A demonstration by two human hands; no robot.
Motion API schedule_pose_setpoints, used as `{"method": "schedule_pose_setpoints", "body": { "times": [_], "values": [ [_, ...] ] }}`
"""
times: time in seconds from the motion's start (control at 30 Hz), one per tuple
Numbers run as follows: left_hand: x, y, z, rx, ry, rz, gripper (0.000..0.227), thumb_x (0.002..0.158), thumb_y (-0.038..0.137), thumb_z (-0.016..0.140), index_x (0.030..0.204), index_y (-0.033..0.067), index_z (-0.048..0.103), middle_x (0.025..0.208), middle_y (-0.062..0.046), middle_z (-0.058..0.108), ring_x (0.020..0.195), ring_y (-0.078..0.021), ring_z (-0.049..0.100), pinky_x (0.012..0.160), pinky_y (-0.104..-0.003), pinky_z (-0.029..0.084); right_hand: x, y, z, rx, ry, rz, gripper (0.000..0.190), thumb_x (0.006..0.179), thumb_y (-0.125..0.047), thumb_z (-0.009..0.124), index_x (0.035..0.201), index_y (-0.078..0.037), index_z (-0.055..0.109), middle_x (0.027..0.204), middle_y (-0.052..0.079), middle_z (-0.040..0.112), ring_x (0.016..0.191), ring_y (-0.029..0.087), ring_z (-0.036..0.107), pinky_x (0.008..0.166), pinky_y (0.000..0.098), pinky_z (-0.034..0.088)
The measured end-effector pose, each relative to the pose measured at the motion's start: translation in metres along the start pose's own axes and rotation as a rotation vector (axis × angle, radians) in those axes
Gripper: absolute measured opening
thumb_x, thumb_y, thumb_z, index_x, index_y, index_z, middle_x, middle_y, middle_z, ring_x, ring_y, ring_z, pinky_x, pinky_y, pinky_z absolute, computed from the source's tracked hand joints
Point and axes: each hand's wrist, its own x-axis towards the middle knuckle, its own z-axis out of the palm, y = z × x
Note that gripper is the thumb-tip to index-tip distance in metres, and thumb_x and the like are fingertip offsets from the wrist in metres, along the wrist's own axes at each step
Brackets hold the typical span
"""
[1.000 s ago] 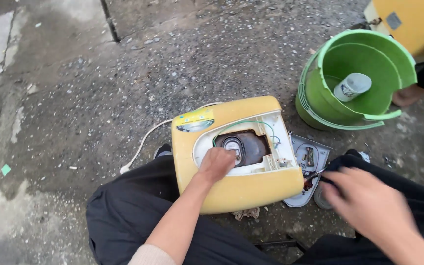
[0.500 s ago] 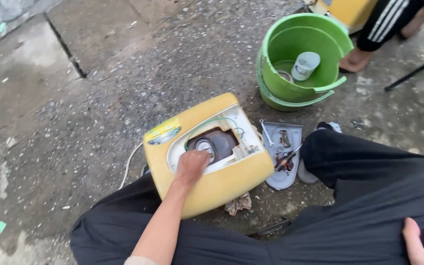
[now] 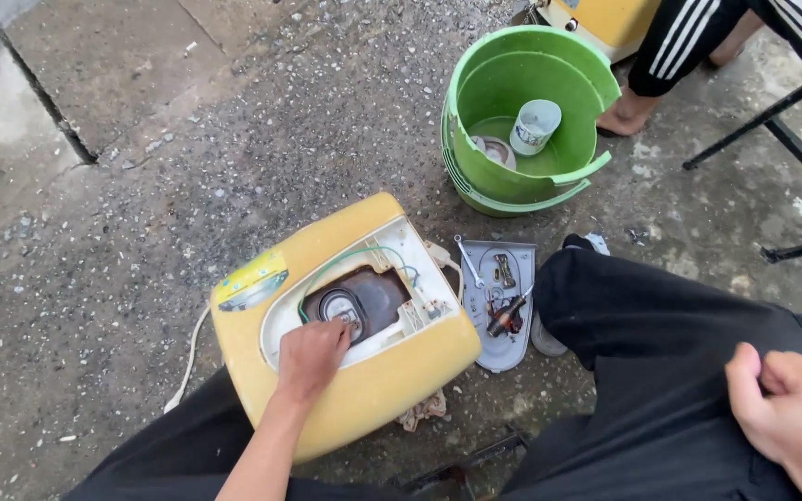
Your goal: The person is repairing a water heater by cleaning the heating element and securing electrical connections inside the housing.
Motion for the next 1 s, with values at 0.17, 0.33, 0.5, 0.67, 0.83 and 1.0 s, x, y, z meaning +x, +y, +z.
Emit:
{"method": "schedule_pose_setpoints", "body": {
  "times": [0.17, 0.33, 0.5, 0.67, 0.83, 1.0],
  "values": [
    [0.001, -0.003, 0.007, 0.027, -0.002, -0.002, 0.018, 0.089, 0.027, 0.068, 0.077, 0.0132, 0.068, 0.064, -0.005, 0.068, 0.057, -0.0263, 0.064, 0.056, -0.039, 0.05, -0.003, 0.011, 0.013, 0.179, -0.008, 0.059, 0.06, 0.095, 0.016, 0.061, 0.048, 0.005, 0.025, 0.043, 0.01, 0.023, 0.041, 0.023, 0.018, 0.044, 0.0391, 0.017],
    [0.001, -0.002, 0.008, 0.023, -0.041, -0.009, 0.017, 0.09, 0.026, 0.067, 0.078, 0.0135, 0.07, 0.066, -0.005, 0.069, 0.06, -0.0262, 0.066, 0.058, -0.039, 0.051, -0.015, 0.026, 0.021, 0.251, 0.014, 0.064, 0.062, 0.096, 0.023, 0.055, 0.052, 0.0, 0.017, 0.046, 0.007, 0.017, 0.043, 0.02, 0.014, 0.045, 0.0372, 0.015],
    [-0.009, -0.033, 0.053, 0.087, -0.081, 0.12, 0.016, 0.091, 0.034, 0.064, 0.076, 0.0317, 0.06, 0.063, 0.01, 0.062, 0.069, -0.0151, 0.068, 0.06, -0.033, 0.055, -0.025, 0.012, 0.047, 0.235, -0.099, 0.151, 0.057, 0.101, 0.014, 0.051, 0.051, 0.002, 0.026, 0.047, 0.006, 0.022, 0.043, 0.019, 0.017, 0.046, 0.0359, 0.016],
    [-0.008, -0.027, 0.038, 0.156, -0.074, 0.052, 0.02, 0.095, 0.036, 0.06, 0.076, 0.0284, 0.059, 0.062, 0.009, 0.063, 0.065, -0.0142, 0.068, 0.057, -0.033, 0.054, -0.027, -0.027, 0.074, 0.211, -0.23, 0.153, 0.05, 0.099, 0.0, 0.055, 0.053, 0.003, 0.036, 0.047, 0.009, 0.033, 0.042, 0.021, 0.027, 0.046, 0.0356, 0.024],
    [-0.01, -0.029, 0.043, 0.148, -0.061, 0.057, 0.022, 0.097, 0.036, 0.059, 0.077, 0.0254, 0.061, 0.062, 0.006, 0.065, 0.065, -0.0177, 0.069, 0.056, -0.035, 0.054, -0.02, -0.026, 0.065, 0.084, -0.319, 0.181, 0.048, 0.097, -0.012, 0.061, 0.055, 0.005, 0.047, 0.047, 0.013, 0.044, 0.042, 0.024, 0.036, 0.046, 0.0361, 0.032],
    [-0.004, -0.005, 0.011, 0.037, -0.028, -0.012, 0.023, 0.091, 0.029, 0.066, 0.076, 0.0117, 0.07, 0.067, -0.007, 0.07, 0.06, -0.0297, 0.065, 0.057, -0.042, 0.05, 0.026, 0.002, 0.056, -0.11, -0.413, 0.245, 0.053, 0.095, -0.027, 0.07, 0.058, 0.01, 0.06, 0.048, 0.02, 0.057, 0.041, 0.031, 0.049, 0.046, 0.0386, 0.042]
  ]
}}
